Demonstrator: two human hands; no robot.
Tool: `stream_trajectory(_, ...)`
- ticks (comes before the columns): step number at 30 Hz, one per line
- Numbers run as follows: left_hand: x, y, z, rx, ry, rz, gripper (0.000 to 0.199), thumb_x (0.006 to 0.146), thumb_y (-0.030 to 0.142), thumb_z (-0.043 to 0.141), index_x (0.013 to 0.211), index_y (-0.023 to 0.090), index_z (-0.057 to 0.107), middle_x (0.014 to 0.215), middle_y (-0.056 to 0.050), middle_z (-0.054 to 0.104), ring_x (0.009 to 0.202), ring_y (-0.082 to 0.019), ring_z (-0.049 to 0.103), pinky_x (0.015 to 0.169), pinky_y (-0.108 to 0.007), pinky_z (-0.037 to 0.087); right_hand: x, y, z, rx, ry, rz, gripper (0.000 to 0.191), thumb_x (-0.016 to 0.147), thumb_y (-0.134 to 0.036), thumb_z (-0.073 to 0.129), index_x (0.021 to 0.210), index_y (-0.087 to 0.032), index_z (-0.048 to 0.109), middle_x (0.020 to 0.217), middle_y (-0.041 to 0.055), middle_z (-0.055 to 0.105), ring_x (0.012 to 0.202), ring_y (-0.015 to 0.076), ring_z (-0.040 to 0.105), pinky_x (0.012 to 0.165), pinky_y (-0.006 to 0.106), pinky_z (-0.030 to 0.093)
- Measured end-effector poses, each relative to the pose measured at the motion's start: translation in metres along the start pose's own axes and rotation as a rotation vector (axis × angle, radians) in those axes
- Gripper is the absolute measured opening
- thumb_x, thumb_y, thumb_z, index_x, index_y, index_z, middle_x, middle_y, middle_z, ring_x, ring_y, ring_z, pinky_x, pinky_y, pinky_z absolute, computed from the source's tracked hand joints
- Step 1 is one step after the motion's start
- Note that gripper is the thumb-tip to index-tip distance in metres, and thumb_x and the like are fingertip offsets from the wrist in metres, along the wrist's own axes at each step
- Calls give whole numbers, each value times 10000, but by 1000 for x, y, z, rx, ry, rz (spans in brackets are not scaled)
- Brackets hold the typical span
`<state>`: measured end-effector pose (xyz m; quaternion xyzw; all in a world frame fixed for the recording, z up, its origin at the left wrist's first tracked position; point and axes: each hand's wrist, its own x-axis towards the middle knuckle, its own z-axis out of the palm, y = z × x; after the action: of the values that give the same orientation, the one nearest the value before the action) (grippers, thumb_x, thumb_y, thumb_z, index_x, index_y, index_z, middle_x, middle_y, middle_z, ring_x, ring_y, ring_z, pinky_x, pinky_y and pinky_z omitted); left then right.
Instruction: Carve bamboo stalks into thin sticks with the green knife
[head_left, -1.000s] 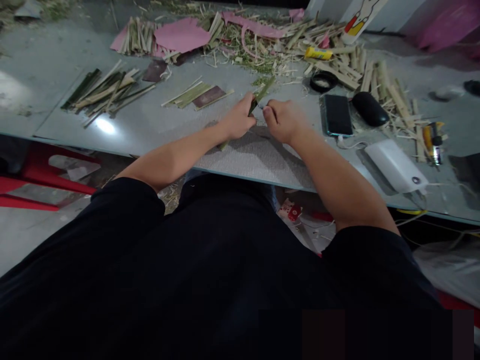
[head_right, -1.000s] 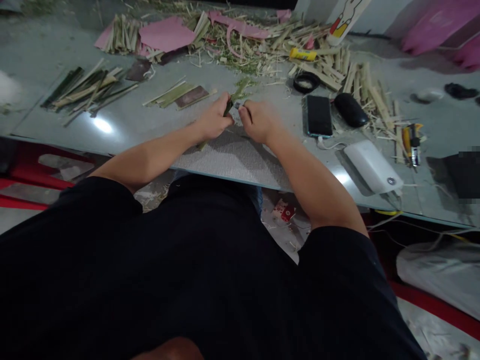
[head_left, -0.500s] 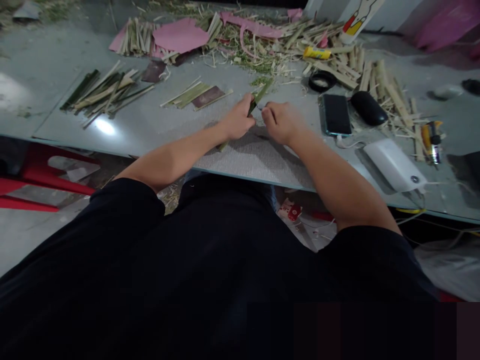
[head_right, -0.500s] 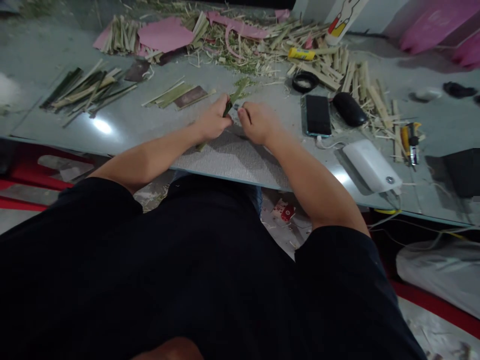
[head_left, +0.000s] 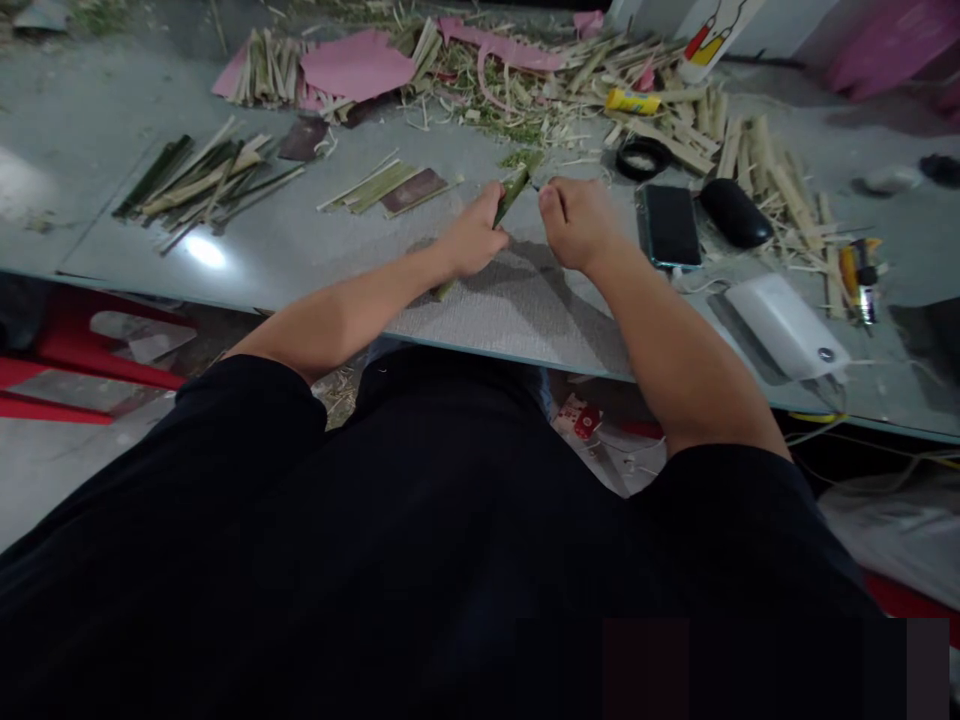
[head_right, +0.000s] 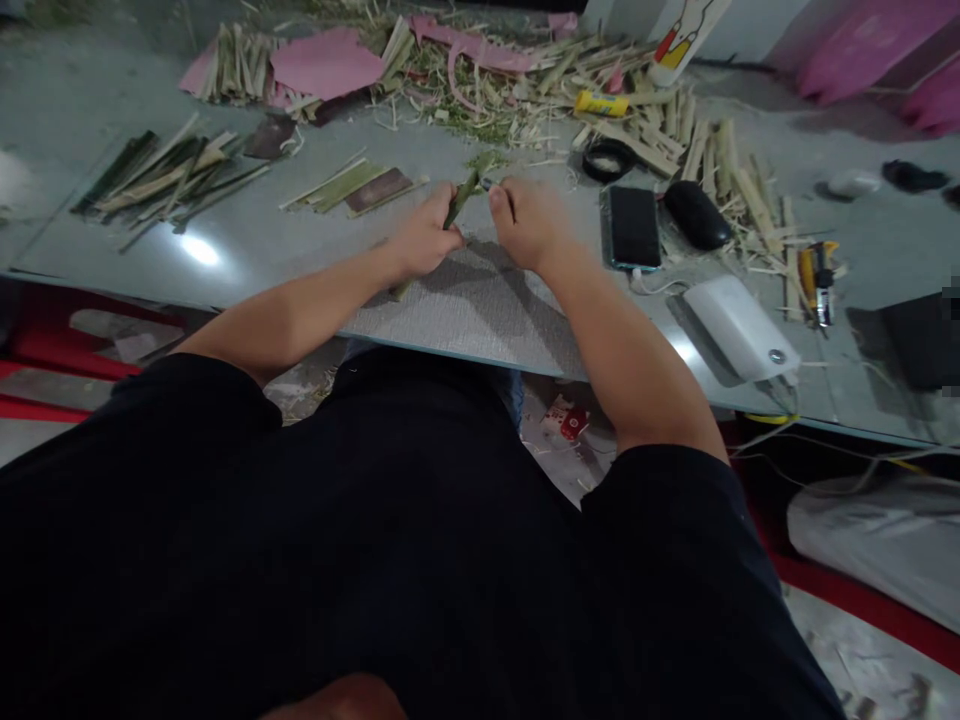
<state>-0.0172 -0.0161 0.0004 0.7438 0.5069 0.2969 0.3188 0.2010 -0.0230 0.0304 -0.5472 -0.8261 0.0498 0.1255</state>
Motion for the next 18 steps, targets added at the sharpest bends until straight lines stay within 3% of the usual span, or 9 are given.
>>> stream_trajectory(4, -5, 11, -5, 84, -54, -29, 390, 1028, -33, 595, 1142, 283, 395, 1199, 14, 535, 1273, -160, 529, 1129, -340, 341, 0, -4, 3, -4, -77, -43, 422, 1382, -424, 463, 1144, -311, 793, 1213, 172, 892, 1168, 383, 801, 1044, 475, 558)
stream_trajectory(8, -6, 18, -7, 133, -71, -48, 309, 1073, 11, 512, 1179, 277, 396, 1229, 16, 476, 1320, -166, 564, 1121, -336, 324, 0, -3, -2, -23, 5, 4, 528, 1420, -419, 339, 1227, -272, 808, 1318, 234, 887, 1258, 415, 815, 1059, 505, 567)
stream_trajectory(14, -5, 15, -3, 56, -40, -58, 436, 975, -44, 603, 1075, 306, 364, 1157, 33, 509, 1295, -182, 570, 1103, -348, 346, -2, -3, 0, 16, -53, -30, 408, 1417, -390, 559, 1057, -287, 720, 1145, 162, 876, 1122, 356, 788, 1003, 453, 526)
stream_trajectory(18, -3, 11, 2, -59, 25, -28, 492, 920, -53, 689, 999, 318, 375, 1056, 28, 520, 1192, -227, 616, 1037, -371, 413, 0, 9, -5, 55, 85, 79, 482, 1437, -401, 372, 1011, -352, 591, 1340, 206, 881, 1199, 366, 750, 1052, 503, 503)
